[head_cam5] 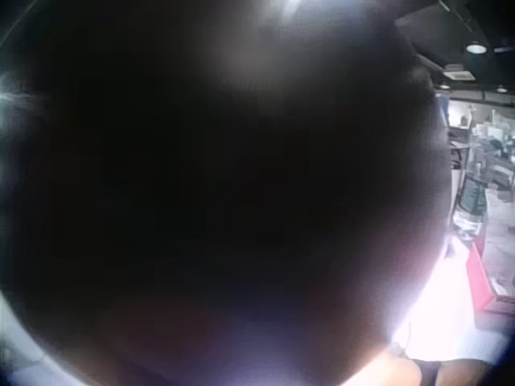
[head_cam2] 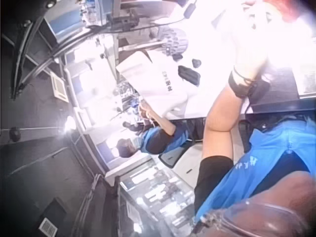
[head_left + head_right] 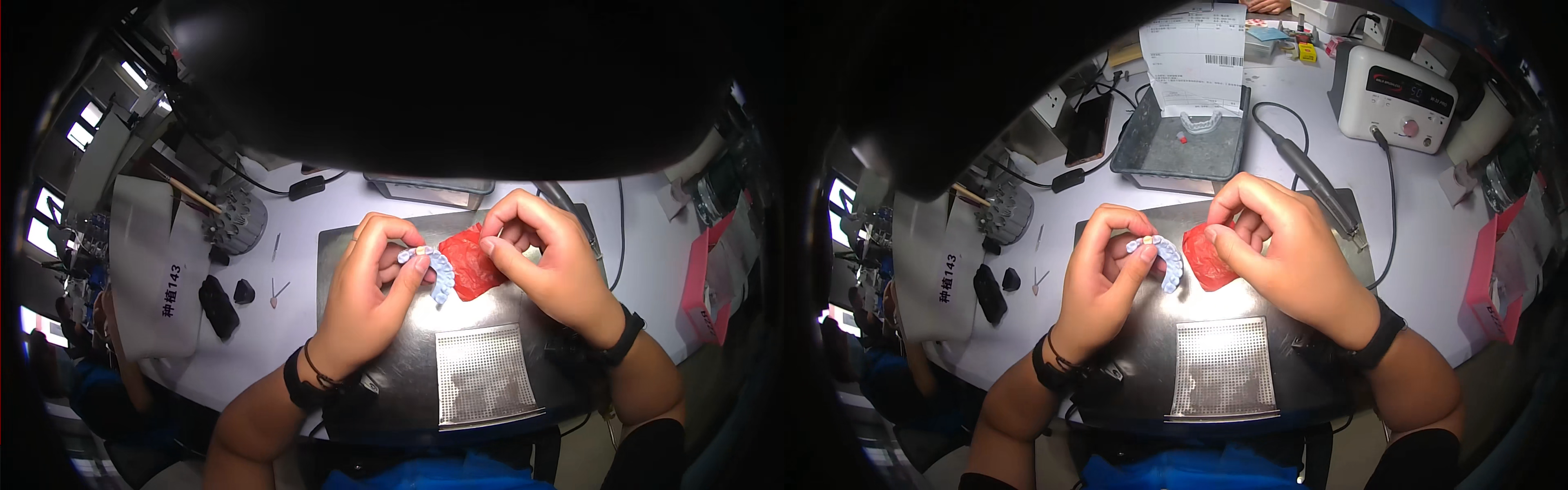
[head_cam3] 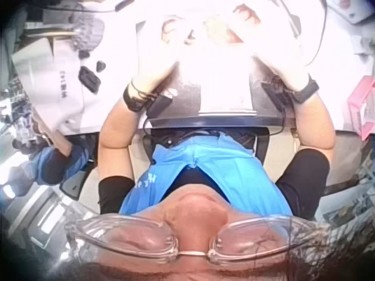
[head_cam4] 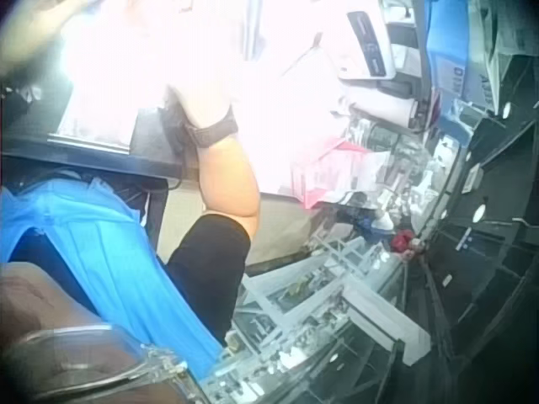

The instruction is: The recorder is polishing and refining a dental prosthetic or denture model using a rotary tool and wax.

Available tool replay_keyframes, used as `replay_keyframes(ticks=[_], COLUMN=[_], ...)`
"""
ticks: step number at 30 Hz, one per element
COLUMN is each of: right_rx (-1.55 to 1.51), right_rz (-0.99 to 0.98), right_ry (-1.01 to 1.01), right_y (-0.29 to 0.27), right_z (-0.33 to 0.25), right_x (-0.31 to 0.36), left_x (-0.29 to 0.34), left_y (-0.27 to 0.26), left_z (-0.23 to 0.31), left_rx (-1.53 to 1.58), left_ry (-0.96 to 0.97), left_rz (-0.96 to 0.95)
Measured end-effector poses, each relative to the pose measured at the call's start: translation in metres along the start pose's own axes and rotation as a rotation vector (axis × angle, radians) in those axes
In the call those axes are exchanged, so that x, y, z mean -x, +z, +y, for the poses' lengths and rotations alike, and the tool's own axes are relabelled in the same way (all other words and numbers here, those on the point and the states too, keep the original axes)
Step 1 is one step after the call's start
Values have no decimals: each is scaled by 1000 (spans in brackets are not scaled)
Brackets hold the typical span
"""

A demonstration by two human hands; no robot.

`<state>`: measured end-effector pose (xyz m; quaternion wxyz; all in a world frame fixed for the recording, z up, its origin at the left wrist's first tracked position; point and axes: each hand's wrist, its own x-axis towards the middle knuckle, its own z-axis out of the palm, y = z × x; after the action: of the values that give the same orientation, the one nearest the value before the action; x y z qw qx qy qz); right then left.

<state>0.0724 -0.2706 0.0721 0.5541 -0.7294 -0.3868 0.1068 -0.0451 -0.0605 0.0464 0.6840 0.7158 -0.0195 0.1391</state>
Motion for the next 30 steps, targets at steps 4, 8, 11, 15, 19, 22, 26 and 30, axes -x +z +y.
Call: replay_keyframes(ticks=[4,8,11,15,19,22,26,30], right_rx=[278,561,532,550,646,706,753,749], right_rz=[-142,-254,-248,-264,-330,-377,-427,-378], right_ry=[-139,-252,-215,-214,-270,-271,-254,-283], right_y=[-7,-1,6,9,3,3,4,7], right_z=[7,2,-3,-5,-6,-5,-2,-2], right_x=[-3,-2,-2,-3,-2,-1,-2,-3], left_x=[-9,-8,-8,-6,-5,-3,-2,0], left_y=[-20,-29,-35,-39,-38,-36,-35,-35], left_z=[-6,-10,-13,-18,-19,-17,-19,-23], left_rx=[-573,-835,-763,-696,-681,-686,-712,-729], left_ry=[72,148,145,136,154,124,143,221], left_rz=[-19,-63,-104,-123,-136,-147,-140,-108])
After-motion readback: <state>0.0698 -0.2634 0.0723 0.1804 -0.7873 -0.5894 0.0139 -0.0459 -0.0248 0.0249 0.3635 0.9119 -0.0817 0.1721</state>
